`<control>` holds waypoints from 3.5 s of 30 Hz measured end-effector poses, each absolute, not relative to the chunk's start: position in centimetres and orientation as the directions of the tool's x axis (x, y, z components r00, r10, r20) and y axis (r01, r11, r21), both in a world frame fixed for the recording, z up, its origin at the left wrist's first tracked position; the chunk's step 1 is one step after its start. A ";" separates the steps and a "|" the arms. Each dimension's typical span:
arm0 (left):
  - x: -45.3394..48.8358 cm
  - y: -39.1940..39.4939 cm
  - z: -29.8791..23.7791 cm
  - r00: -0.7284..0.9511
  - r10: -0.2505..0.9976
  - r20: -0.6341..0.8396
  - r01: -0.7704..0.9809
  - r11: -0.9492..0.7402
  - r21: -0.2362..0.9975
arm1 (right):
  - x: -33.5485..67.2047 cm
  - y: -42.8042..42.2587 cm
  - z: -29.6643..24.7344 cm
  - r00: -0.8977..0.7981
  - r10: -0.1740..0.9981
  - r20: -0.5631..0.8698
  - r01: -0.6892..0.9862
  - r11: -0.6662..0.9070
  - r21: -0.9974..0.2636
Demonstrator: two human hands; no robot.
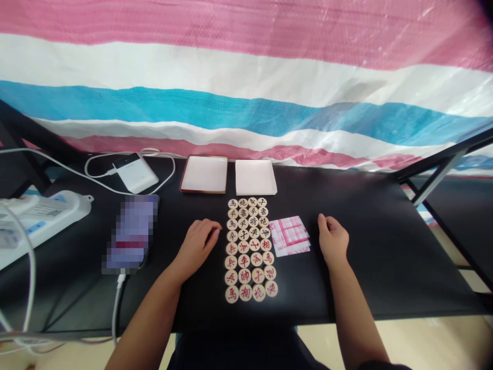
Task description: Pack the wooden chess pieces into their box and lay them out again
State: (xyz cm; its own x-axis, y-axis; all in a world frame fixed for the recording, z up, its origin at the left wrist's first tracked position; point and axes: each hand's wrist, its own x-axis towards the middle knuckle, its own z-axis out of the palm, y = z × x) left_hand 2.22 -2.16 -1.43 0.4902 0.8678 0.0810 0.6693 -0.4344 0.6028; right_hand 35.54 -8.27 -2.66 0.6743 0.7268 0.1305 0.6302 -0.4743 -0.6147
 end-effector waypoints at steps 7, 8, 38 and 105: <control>2.0 -2.1 -1.4 0.488 0.870 0.068 0.668 -0.422 0.613 | 35.4 -8.3 -2.4 0.676 0.728 0.114 0.617 -0.476 -0.627; 2.0 -2.1 -1.4 0.487 0.871 0.063 0.663 -0.416 0.622 | 35.4 -8.3 -2.4 0.677 0.728 0.111 0.616 -0.477 -0.627; 2.0 -2.1 -1.3 0.501 0.863 0.071 0.661 -0.434 0.612 | 35.4 -8.3 -2.4 0.683 0.724 0.094 0.608 -0.493 -0.622; 2.2 -2.0 -1.1 0.478 0.878 -0.003 0.689 -0.374 0.621 | 35.2 -7.8 -1.8 0.719 0.695 -0.011 0.585 -0.613 -0.531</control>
